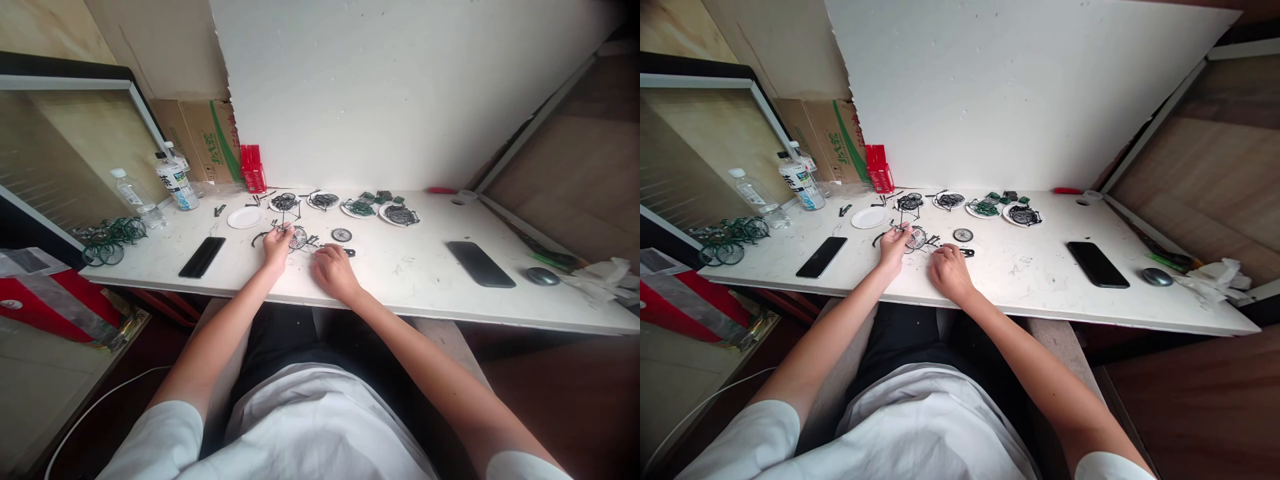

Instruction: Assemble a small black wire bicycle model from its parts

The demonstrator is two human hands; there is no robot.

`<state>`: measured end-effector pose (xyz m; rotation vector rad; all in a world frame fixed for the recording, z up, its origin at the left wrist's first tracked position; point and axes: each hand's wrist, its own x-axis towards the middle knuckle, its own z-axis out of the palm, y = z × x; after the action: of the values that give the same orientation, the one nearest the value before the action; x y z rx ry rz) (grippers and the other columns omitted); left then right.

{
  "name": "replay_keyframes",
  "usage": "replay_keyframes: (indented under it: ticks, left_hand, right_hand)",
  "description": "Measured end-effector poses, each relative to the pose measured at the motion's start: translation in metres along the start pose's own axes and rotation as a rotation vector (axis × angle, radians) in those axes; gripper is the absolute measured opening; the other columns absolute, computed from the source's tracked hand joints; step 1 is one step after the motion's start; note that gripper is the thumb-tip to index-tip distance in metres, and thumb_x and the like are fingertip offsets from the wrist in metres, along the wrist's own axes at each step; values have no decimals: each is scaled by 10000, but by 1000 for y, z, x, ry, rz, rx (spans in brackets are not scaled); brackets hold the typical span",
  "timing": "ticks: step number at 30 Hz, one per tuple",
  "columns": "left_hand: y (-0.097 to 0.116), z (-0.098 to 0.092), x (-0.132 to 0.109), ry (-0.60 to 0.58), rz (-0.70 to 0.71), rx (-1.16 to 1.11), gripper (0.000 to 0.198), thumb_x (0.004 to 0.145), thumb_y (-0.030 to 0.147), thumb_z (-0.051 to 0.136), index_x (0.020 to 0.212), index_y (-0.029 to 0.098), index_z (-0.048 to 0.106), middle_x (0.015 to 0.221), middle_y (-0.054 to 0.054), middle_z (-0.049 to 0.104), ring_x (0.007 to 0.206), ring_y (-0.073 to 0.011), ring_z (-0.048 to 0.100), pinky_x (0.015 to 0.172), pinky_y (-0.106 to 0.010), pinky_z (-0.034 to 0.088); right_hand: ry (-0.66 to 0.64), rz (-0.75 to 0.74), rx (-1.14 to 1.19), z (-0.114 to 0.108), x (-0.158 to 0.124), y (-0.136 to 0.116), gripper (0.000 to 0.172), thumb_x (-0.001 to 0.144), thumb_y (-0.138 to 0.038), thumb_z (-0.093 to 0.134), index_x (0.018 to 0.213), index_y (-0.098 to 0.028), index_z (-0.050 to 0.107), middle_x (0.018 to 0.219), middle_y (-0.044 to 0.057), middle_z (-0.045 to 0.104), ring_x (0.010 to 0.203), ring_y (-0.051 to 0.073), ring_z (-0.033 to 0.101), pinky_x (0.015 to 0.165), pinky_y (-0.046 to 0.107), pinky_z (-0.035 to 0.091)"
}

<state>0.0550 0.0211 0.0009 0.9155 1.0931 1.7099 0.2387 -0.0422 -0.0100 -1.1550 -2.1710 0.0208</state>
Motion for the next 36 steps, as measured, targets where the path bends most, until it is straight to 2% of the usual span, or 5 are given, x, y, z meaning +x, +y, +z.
replay_keyframes:
  ticks: [4,8,16,22,36]
  left_hand:
    - [0,0,0,-7,6,-3,418,818,315,867,1164,120,735,1173,-157,771,1004,-226,723,756,-277,578]
    - [-1,0,1,-10,2,-1,416,826,310,858,1174,121,731,1189,-159,768,1025,-226,724,766,-271,580]
    - [-3,-1,3,-17,8,-2,371,845,280,831,1168,126,731,1165,-152,772,998,-217,729,758,-271,580]
    - [-1,0,0,-10,4,19,358,853,288,829,1163,136,737,1180,-156,770,1028,-233,729,786,-298,590]
    - [-5,-1,2,-45,0,5,436,802,329,872,1168,137,735,1202,-162,764,1027,-240,734,780,-305,598]
  right_hand:
    - [66,-2,47,-1,0,2,293,1007,-185,528,1184,-168,760,1230,142,744,1329,367,524,1138,560,451]
    - [52,0,20,2,-2,2,273,1006,-269,580,1174,-195,781,1255,136,737,1393,405,465,1138,606,433]
    - [-21,-56,-24,1,-3,-2,273,1057,-230,529,1112,-172,790,1190,144,744,1267,367,533,1034,531,493]
    - [-10,-75,6,1,-1,-2,238,1036,-194,564,1064,-162,798,1141,146,746,1135,337,572,982,495,513]
    - [123,124,273,-6,-2,3,166,931,-130,631,910,-220,768,983,69,791,929,252,720,842,368,557]
